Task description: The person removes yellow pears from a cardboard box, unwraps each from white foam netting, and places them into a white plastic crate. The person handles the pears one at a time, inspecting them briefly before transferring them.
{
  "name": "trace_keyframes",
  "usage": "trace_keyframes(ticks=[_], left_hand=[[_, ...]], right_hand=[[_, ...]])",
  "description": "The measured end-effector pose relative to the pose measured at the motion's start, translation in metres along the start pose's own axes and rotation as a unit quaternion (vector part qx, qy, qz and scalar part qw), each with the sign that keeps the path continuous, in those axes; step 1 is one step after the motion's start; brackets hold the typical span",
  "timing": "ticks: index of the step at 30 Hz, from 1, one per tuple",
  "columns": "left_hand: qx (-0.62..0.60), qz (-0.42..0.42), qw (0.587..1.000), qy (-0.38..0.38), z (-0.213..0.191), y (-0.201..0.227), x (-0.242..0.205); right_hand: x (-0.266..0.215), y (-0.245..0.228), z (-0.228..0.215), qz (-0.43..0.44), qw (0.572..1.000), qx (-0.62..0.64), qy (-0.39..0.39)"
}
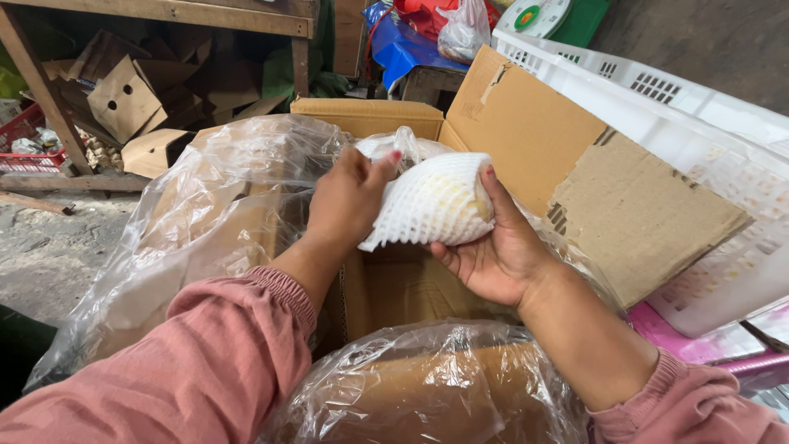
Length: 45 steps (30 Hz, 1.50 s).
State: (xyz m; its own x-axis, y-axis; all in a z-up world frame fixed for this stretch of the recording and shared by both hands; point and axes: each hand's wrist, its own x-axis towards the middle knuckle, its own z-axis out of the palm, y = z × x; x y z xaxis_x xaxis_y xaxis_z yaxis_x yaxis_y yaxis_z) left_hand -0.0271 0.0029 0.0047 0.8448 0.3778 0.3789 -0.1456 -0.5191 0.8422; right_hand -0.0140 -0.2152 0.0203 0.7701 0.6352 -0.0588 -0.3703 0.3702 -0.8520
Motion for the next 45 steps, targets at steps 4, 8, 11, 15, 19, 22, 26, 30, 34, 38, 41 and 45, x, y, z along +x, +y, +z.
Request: trace_keyframes(ticks=[4, 8, 11, 15, 19, 22, 26, 30, 34, 38, 41, 45], left_hand=[[-0.012, 0.324, 0.942, 0.080, 0.007, 0.001, -0.006], [-0.026, 0.412, 0.909, -0.056, 0.014, 0.006, -0.020], [-0.082, 0.122, 0.976, -0.160, 0.010, 0.008, -0.022], [-0.180, 0.130, 0.969, -0.108, 0.010, 0.027, -0.005], [-0.159, 0.219, 0.958, -0.100, 0.031, 0.093, 0.039], [-0.187, 0.254, 0.946, -0.080, 0.070, 0.162, 0.070], [-0.216, 0.138, 0.948, -0.189, 0.131, 0.238, 0.112], [-0.309, 0.048, 0.927, -0.205, 0.180, 0.248, 0.139], [-0.342, 0.105, 0.927, -0.113, 0.176, 0.197, 0.153], [-0.257, 0.039, 0.946, -0.191, 0.151, 0.094, 0.122], [0.077, 0.078, 0.961, -0.255, 0.113, 0.015, 0.118], [0.267, -0.040, 0.888, -0.372, 0.089, -0.045, 0.150]], right_hand=[[0.003, -0.002, -0.006, 0.002, 0.998, -0.040, 0.037], [0.001, 0.002, -0.005, 0.053, 0.996, -0.065, 0.020], [-0.003, 0.002, -0.003, 0.075, 0.988, -0.125, -0.046], [-0.001, 0.006, -0.005, 0.039, 0.984, -0.176, -0.011], [0.004, 0.006, -0.014, 0.024, 0.987, -0.157, 0.014], [0.005, 0.019, -0.017, 0.044, 0.954, -0.294, 0.041], [0.004, 0.045, -0.014, 0.141, 0.779, -0.576, -0.204], [-0.013, 0.034, -0.023, 0.134, 0.735, -0.644, -0.166], [-0.023, 0.019, -0.022, 0.123, 0.725, -0.659, -0.157], [-0.019, 0.015, -0.012, 0.115, 0.705, -0.675, -0.188], [-0.017, 0.015, -0.010, 0.110, 0.645, -0.735, -0.181], [-0.008, 0.015, -0.008, 0.122, 0.640, -0.737, -0.178]])
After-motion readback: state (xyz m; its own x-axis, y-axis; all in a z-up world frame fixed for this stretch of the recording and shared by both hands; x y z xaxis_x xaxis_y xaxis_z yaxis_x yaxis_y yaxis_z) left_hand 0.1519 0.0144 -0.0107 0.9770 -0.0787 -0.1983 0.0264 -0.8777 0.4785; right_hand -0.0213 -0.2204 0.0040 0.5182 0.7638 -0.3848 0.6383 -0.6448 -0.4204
